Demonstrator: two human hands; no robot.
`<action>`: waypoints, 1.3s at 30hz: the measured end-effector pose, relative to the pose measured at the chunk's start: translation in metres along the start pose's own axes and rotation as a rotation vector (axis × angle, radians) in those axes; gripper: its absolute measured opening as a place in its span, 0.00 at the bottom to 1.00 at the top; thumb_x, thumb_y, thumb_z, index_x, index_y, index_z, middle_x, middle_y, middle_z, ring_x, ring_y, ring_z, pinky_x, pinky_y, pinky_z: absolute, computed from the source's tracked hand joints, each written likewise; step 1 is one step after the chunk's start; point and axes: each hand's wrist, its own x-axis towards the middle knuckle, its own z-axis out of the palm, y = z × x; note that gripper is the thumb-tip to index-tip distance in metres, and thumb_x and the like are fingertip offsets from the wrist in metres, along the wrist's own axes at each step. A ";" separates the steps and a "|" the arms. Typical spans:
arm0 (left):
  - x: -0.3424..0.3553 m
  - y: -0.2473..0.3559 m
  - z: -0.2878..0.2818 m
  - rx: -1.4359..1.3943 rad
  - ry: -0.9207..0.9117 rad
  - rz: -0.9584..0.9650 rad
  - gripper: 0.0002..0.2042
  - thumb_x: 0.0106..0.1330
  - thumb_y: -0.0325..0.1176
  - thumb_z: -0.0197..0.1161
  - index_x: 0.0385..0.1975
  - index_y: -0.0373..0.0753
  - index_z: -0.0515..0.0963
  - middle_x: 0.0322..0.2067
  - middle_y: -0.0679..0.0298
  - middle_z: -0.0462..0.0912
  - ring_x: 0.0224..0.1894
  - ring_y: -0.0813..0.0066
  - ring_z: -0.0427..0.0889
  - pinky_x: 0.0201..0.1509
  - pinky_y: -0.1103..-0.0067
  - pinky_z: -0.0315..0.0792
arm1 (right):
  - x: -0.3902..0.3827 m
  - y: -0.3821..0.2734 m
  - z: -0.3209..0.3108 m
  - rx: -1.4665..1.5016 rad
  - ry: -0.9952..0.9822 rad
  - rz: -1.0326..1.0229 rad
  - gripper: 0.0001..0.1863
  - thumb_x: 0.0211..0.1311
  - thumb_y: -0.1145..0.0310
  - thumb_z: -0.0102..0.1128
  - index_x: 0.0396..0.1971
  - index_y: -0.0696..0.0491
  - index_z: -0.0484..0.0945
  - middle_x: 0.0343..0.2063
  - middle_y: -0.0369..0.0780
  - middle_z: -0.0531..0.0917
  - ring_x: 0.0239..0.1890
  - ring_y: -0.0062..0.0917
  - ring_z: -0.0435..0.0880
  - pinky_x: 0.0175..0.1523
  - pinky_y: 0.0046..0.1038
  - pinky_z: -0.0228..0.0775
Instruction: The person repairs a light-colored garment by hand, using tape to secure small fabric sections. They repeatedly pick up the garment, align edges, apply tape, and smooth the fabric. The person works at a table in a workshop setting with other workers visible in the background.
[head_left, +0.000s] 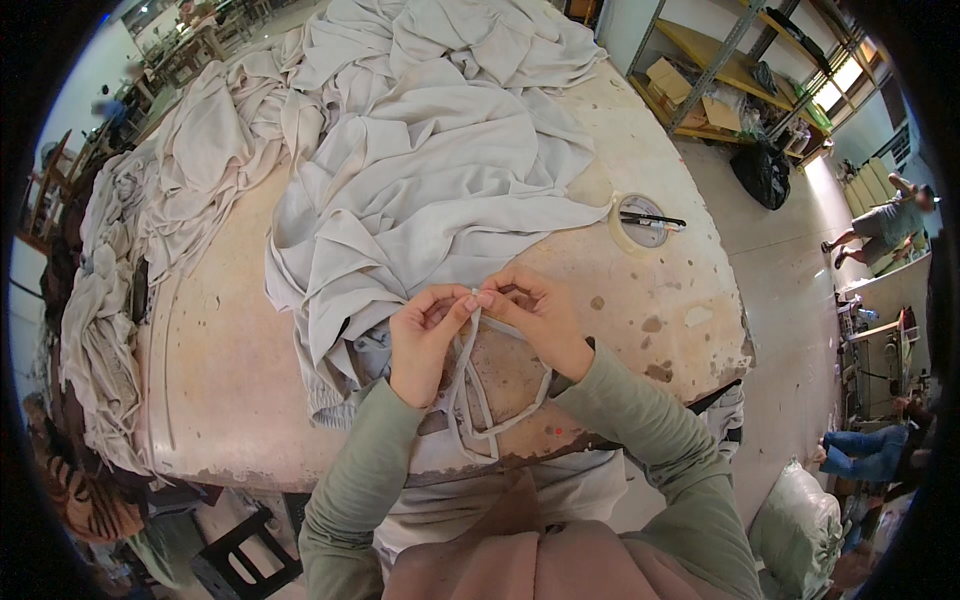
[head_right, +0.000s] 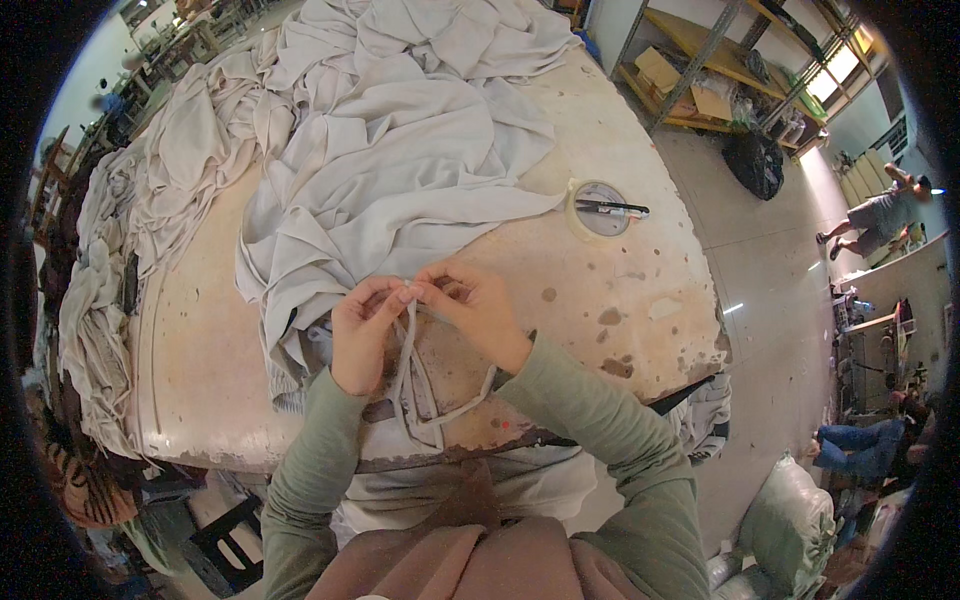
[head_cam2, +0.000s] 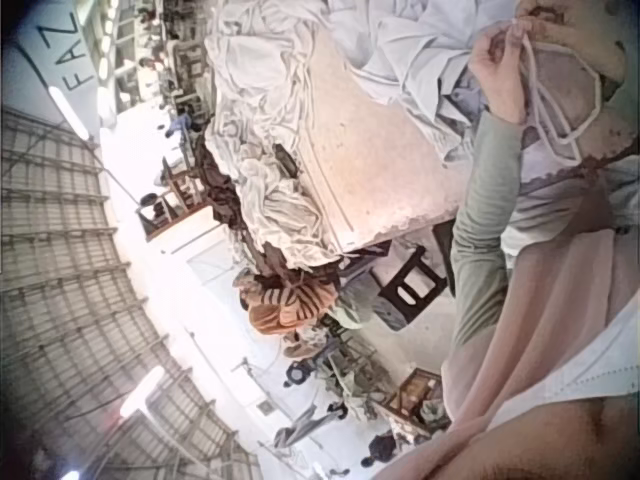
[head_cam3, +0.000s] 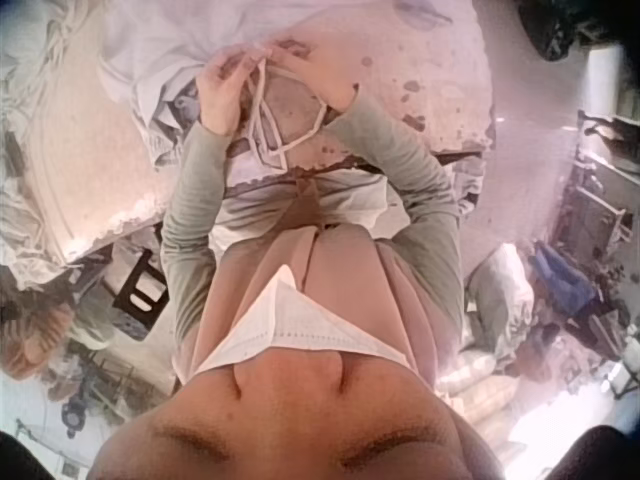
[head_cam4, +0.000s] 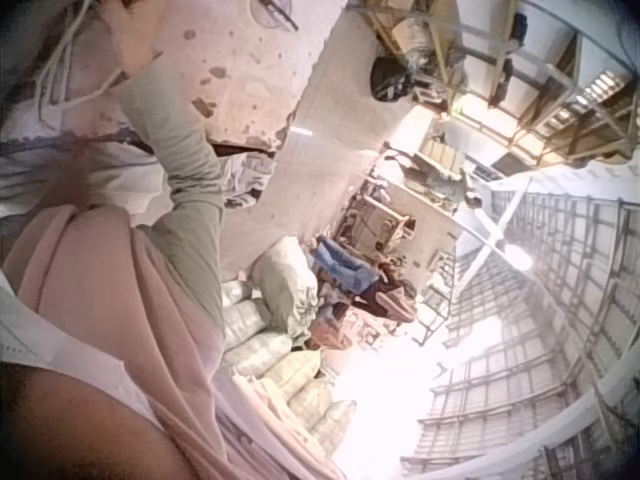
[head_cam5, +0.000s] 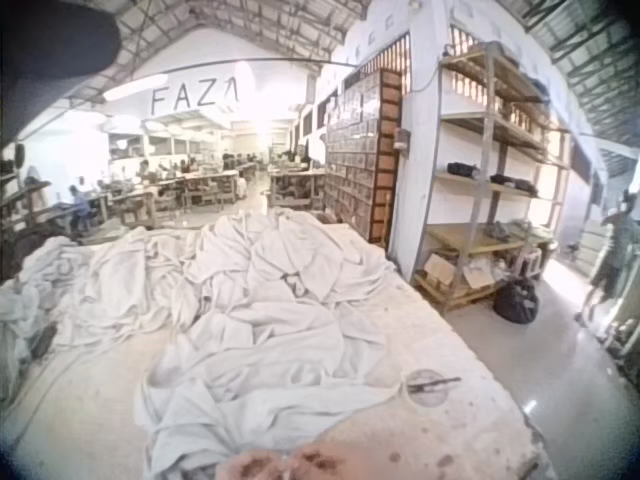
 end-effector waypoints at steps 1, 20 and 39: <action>0.000 0.000 0.000 -0.003 -0.008 0.009 0.08 0.62 0.26 0.63 0.38 0.31 0.77 0.34 0.66 0.81 0.36 0.84 0.76 0.41 0.88 0.69 | 0.000 0.001 0.000 -0.036 -0.014 -0.043 0.10 0.64 0.67 0.58 0.36 0.58 0.78 0.31 0.34 0.81 0.32 0.14 0.77 0.38 0.18 0.70; -0.001 0.000 0.005 0.077 -0.097 -0.003 0.08 0.62 0.25 0.63 0.39 0.32 0.76 0.34 0.65 0.81 0.38 0.82 0.77 0.45 0.86 0.70 | -0.003 -0.003 -0.001 -0.385 0.041 -0.221 0.08 0.67 0.68 0.52 0.36 0.58 0.75 0.27 0.42 0.78 0.27 0.26 0.75 0.34 0.26 0.68; -0.001 -0.005 0.000 -0.226 -0.072 -0.123 0.07 0.62 0.24 0.62 0.39 0.35 0.76 0.37 0.64 0.82 0.42 0.79 0.78 0.48 0.83 0.69 | 0.005 -0.005 -0.011 -0.173 -0.112 -0.103 0.04 0.62 0.73 0.60 0.35 0.56 0.76 0.33 0.30 0.76 0.34 0.11 0.73 0.40 0.15 0.66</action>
